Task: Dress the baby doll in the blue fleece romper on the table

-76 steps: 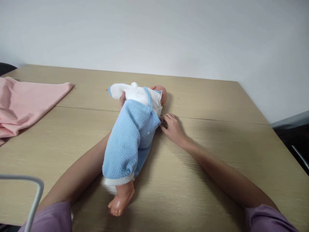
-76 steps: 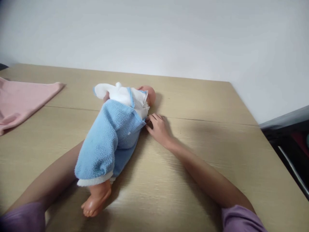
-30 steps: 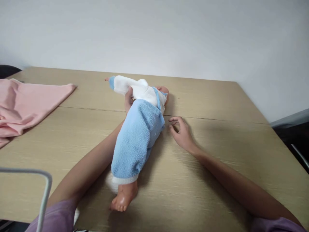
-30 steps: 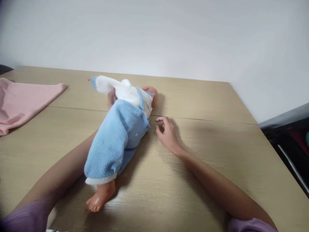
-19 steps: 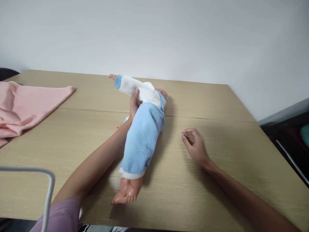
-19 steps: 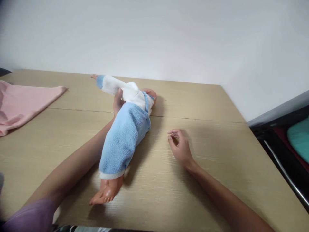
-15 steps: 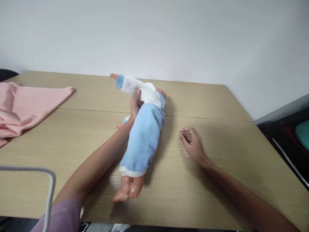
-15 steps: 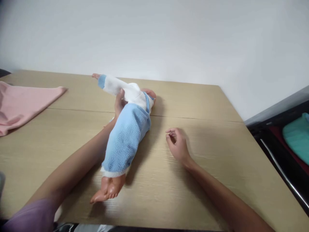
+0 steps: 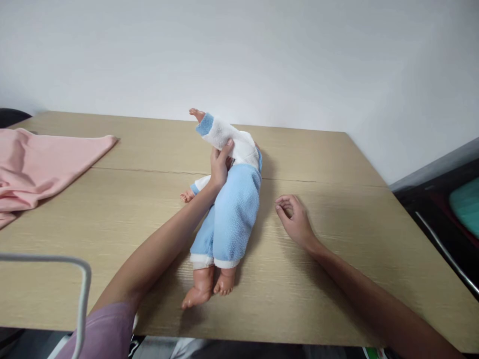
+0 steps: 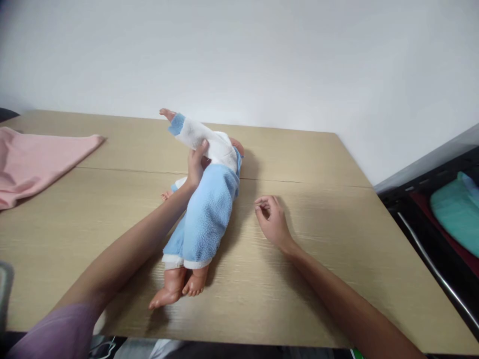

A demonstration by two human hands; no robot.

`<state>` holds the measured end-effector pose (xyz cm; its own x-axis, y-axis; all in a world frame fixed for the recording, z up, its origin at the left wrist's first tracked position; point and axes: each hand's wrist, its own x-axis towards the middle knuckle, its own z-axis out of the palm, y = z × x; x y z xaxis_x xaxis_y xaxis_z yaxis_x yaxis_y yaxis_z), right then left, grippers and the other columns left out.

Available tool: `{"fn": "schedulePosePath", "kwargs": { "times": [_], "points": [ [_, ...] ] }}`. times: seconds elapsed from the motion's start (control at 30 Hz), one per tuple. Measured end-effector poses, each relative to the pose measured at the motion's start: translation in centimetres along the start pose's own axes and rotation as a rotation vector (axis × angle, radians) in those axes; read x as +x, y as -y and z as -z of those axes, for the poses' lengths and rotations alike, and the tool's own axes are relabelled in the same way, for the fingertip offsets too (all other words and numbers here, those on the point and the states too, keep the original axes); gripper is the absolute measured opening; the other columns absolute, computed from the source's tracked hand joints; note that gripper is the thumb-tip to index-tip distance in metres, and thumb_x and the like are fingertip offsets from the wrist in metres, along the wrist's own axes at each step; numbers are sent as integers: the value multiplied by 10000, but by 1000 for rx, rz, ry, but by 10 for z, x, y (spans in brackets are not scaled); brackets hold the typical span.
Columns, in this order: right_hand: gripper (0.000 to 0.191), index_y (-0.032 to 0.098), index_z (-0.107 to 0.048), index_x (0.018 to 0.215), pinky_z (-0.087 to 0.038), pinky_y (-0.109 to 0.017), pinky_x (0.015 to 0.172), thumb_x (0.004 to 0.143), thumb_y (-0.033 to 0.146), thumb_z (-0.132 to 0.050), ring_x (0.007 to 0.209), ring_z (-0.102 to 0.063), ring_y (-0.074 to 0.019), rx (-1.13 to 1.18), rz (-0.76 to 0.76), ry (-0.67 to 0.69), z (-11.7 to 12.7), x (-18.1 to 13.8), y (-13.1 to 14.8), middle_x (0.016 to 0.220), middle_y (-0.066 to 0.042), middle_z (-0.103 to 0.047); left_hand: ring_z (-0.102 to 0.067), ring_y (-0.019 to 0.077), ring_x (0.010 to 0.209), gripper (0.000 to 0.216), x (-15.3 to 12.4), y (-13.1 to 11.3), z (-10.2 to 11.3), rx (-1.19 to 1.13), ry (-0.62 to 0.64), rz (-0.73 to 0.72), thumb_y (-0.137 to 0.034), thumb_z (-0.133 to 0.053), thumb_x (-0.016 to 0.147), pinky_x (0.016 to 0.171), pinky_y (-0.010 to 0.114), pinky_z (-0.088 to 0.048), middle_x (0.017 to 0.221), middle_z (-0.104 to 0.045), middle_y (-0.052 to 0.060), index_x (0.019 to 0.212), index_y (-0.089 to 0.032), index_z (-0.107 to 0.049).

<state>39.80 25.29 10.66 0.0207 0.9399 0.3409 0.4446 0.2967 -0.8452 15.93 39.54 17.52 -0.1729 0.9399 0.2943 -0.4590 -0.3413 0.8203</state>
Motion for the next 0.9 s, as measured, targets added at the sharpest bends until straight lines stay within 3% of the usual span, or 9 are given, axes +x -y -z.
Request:
{"fn": "schedulePosePath", "kwargs": {
  "times": [0.27, 0.4, 0.53, 0.7, 0.8, 0.9],
  "points": [
    [279, 265, -649, 1192, -610, -474, 1023, 1056, 508, -656, 1026, -747, -259, 123, -110, -11, 3, 0, -7, 1103, -77, -766, -682, 330, 1354, 595, -10, 7, -18, 191, 140, -88, -664, -855, 856, 1146, 438, -538, 1312, -777, 108, 1224, -226, -694],
    [411, 287, -626, 1333, -621, -461, 1021, 1056, 590, -634, 1023, -761, -241, 329, -174, 27, 14, 10, -7, 1339, -99, -730, -708, 314, 1273, 602, -18, 12, -27, 321, 226, -96, -650, -825, 898, 1108, 443, -550, 1319, -769, 113, 1298, -223, -681],
    [637, 351, -472, 1605, -656, -438, 948, 1062, 672, -560, 1062, -784, -244, 498, -235, 107, 24, 21, -6, 1521, -129, -672, -730, 296, 1140, 540, -25, 15, -33, 493, 328, -115, -600, -799, 930, 1031, 444, -572, 1251, -769, 98, 1301, -231, -667],
    [798, 388, -303, 1753, -656, -446, 967, 1067, 781, -408, 1151, -793, -251, 558, -275, 164, 26, 28, -6, 1619, -126, -651, -702, 326, 1206, 409, -30, 11, -44, 639, 553, -294, -486, -734, 976, 1098, 483, -533, 1269, -761, 128, 1256, -197, -666],
    [758, 361, -448, 1701, -669, -446, 912, 1102, 775, -238, 1102, -818, -253, 553, -272, 174, 24, 28, -4, 1522, -113, -734, -696, 346, 1199, 451, -33, 7, -48, 736, 721, -354, -471, -734, 968, 1094, 504, -522, 1285, -758, 161, 1298, -169, -675],
    [755, 229, -739, 1423, -669, -395, 883, 1145, 717, -234, 1063, -806, -240, 339, -170, 184, 25, 30, -2, 1306, -102, -829, -651, 382, 1326, 524, -39, -1, -47, 854, 863, -377, -509, -772, 944, 1192, 557, -456, 1391, -738, 173, 1355, -193, -697]
  ]
}}
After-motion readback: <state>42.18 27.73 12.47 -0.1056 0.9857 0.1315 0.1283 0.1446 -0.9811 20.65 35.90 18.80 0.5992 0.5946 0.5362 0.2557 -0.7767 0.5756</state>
